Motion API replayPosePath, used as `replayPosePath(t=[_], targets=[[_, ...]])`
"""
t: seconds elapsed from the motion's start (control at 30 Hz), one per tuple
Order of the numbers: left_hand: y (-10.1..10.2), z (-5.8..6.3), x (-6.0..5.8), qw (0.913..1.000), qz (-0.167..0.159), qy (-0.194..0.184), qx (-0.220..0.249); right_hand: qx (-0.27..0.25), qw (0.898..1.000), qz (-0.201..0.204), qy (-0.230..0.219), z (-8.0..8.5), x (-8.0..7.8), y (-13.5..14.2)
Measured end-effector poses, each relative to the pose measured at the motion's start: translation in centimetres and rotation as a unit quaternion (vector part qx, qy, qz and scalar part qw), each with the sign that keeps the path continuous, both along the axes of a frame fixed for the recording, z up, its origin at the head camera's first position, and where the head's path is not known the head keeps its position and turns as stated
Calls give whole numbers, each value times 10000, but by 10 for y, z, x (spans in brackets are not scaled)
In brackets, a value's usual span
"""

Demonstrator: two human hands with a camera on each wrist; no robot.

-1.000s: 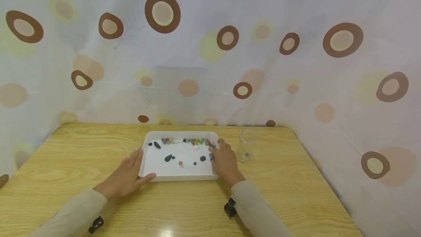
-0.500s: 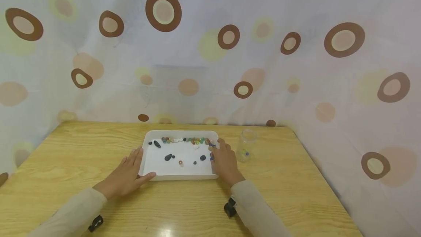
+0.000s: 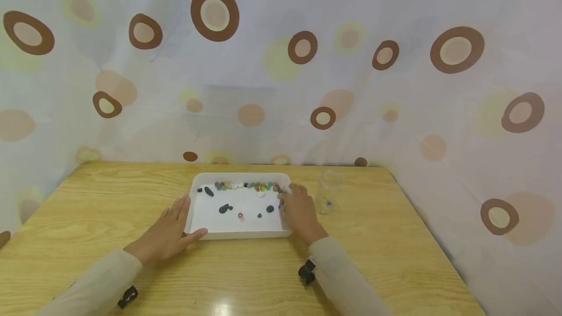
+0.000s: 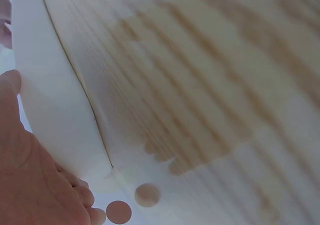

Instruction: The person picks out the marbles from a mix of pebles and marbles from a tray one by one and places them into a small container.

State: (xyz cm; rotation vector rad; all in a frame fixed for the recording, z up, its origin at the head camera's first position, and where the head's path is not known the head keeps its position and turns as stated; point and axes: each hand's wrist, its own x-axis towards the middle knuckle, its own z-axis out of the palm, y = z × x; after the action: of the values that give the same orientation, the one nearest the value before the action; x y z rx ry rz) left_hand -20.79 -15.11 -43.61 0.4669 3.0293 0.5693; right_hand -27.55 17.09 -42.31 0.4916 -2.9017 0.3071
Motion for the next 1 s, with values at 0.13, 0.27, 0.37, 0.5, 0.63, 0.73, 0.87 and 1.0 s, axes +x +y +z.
replayPosePath(t=[0.13,0.27,0.37,0.5,0.63,0.73,0.87,1.0], targets=[[0,0,0,10000,14,-14,28,-61,9999,102,94,11,3,1],[0,0,0,10000,1,-2,13,-184,9992,209,274,29,8,2],[0,1,-1,10000,-5,-9,3,-255,9981,269,501,44,12,5],[1,1,0,10000,0,-25,2,-368,9957,249,812,63,16,13],[1,-1,-1,10000,16,-20,-4,-490,9934,194,1015,81,18,24],[1,-1,-1,10000,25,-36,4,-597,9923,125,1082,90,17,36],[1,-2,-1,10000,32,-39,14,-733,9907,-42,1147,93,12,55],[1,-2,-1,10000,28,-12,8,-849,9893,-272,1152,92,9,73]])
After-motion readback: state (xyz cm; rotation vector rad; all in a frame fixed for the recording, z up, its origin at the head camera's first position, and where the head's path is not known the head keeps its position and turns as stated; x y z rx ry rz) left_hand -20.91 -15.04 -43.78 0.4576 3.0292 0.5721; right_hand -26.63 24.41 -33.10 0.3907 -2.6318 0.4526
